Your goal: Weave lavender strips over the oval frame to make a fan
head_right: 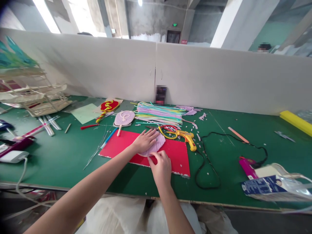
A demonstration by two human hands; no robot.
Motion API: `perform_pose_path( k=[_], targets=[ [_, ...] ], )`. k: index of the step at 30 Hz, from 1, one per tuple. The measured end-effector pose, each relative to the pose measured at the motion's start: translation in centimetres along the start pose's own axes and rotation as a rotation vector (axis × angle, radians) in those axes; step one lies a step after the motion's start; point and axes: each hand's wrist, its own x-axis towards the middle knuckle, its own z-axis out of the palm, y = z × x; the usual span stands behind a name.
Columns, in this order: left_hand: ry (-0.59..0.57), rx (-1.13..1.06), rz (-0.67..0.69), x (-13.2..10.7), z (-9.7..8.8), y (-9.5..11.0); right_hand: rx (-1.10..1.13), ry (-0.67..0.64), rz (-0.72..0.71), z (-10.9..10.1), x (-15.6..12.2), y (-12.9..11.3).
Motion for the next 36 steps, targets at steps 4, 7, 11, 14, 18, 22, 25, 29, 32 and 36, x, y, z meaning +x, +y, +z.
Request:
perform_pose_path(
  k=[4, 7, 11, 14, 18, 22, 25, 29, 32, 36],
  targets=[
    [-0.021, -0.01, -0.01, -0.1, -0.3, 0.3, 0.007, -0.007, 0.004, 0.1, 0.0, 0.1],
    [-0.031, -0.037, -0.025, -0.1, -0.4, 0.3, 0.012, -0.014, 0.009, 0.1, 0.0, 0.1],
    [-0.044, -0.12, -0.058, 0.0, -0.4, 0.0, 0.012, -0.011, 0.004, 0.2, 0.1, 0.2],
    [-0.054, -0.222, -0.084, 0.1, -0.2, -0.2, 0.012, -0.005, -0.001, 0.2, 0.0, 0.3],
    [-0.025, -0.423, -0.108, 0.4, -0.2, -0.5, 0.012, -0.003, 0.013, 0.1, 0.0, 0.2],
    [0.149, -0.711, -0.154, 0.5, -1.3, -2.0, 0.025, -0.009, 0.028, 0.0, 0.0, 0.0],
    [0.435, -0.926, -0.241, -0.2, -2.7, -4.4, 0.043, -0.012, 0.031, -0.2, 0.1, -0.3],
    [0.748, -1.125, -0.372, -2.1, -4.3, -7.8, 0.046, -0.007, 0.037, -0.3, 0.1, -0.4],
    [0.862, -1.232, -0.446, -3.3, -4.9, -8.9, 0.044, -0.001, 0.028, -0.3, 0.1, -0.3],
    [0.876, -1.257, -0.434, -4.1, -4.6, -7.9, 0.04, -0.002, 0.01, -0.2, 0.1, -0.1]
  ],
)
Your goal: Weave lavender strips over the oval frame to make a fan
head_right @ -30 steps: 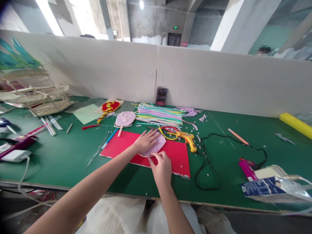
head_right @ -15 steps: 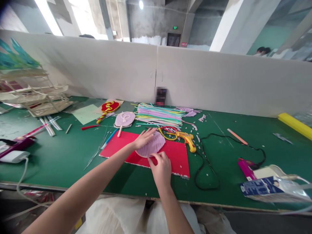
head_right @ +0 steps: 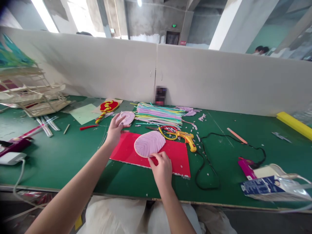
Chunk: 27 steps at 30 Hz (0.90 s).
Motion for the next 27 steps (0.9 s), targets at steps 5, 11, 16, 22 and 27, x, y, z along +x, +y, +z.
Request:
perform_pose_path(
  k=[5, 11, 16, 22, 27],
  targets=[
    [-0.118, 0.269, 0.084, -2.7, 0.8, -0.5, -0.017, 0.014, -0.01, 0.0, 0.0, 0.0],
    [-0.501, 0.397, 0.196, -5.3, 1.5, 1.1, -0.009, 0.009, -0.011, -0.1, 0.0, -0.1],
    [-0.79, 0.525, 0.372, -6.4, 2.6, 1.5, -0.018, -0.005, 0.014, -0.2, -0.1, -0.3],
    [-1.028, 0.628, 0.374, -7.1, 3.1, 1.2, -0.032, -0.007, 0.018, 0.0, -0.2, 0.1],
    [-1.043, 0.593, 0.296, -7.1, 3.1, 1.4, -0.029, -0.02, 0.008, 0.0, -0.1, 0.3]
  ],
)
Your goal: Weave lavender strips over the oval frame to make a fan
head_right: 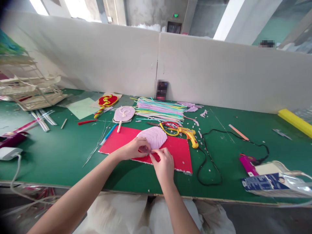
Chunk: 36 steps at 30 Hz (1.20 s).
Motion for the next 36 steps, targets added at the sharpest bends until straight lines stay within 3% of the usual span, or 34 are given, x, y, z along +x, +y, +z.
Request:
perform_pose_path(
  k=[8, 16, 25, 36],
  targets=[
    [-0.033, -0.054, -0.191, 0.3, -0.4, -1.3, 0.004, -0.01, 0.02, -0.3, 0.1, -0.6],
    [-0.303, 0.009, -0.32, 2.8, -2.6, -0.2, 0.004, 0.02, -0.003, -0.2, 0.0, -0.5],
    [-0.491, 0.214, -0.37, 6.0, -2.7, 0.2, 0.0, 0.021, 0.001, -0.2, 0.0, -0.6],
    [-0.51, 0.262, -0.338, 5.3, -3.2, 1.8, -0.021, 0.015, 0.01, -0.3, 0.1, -0.8]
  ],
)
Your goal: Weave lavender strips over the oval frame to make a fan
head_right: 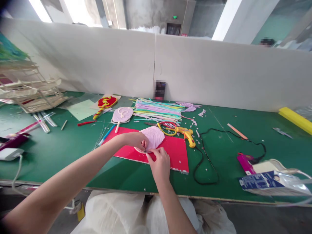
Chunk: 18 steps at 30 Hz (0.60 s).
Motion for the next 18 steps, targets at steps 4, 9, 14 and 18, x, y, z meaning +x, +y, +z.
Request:
perform_pose_path(
  k=[4, 9, 14, 18],
  targets=[
    [0.003, -0.031, 0.014, 0.0, 0.1, -0.4, -0.014, 0.014, -0.007, 0.0, 0.0, 0.0],
    [0.052, -0.102, 0.045, 0.1, 0.7, -1.6, 0.017, 0.0, 0.008, 0.0, 0.0, 0.0],
    [0.13, -0.172, 0.085, -0.1, 1.8, -2.6, 0.035, -0.01, 0.009, -0.1, 0.0, 0.0],
    [0.255, -0.25, 0.148, -0.8, 2.8, -2.8, 0.036, -0.014, 0.006, 0.0, 0.1, 0.1]
  ],
)
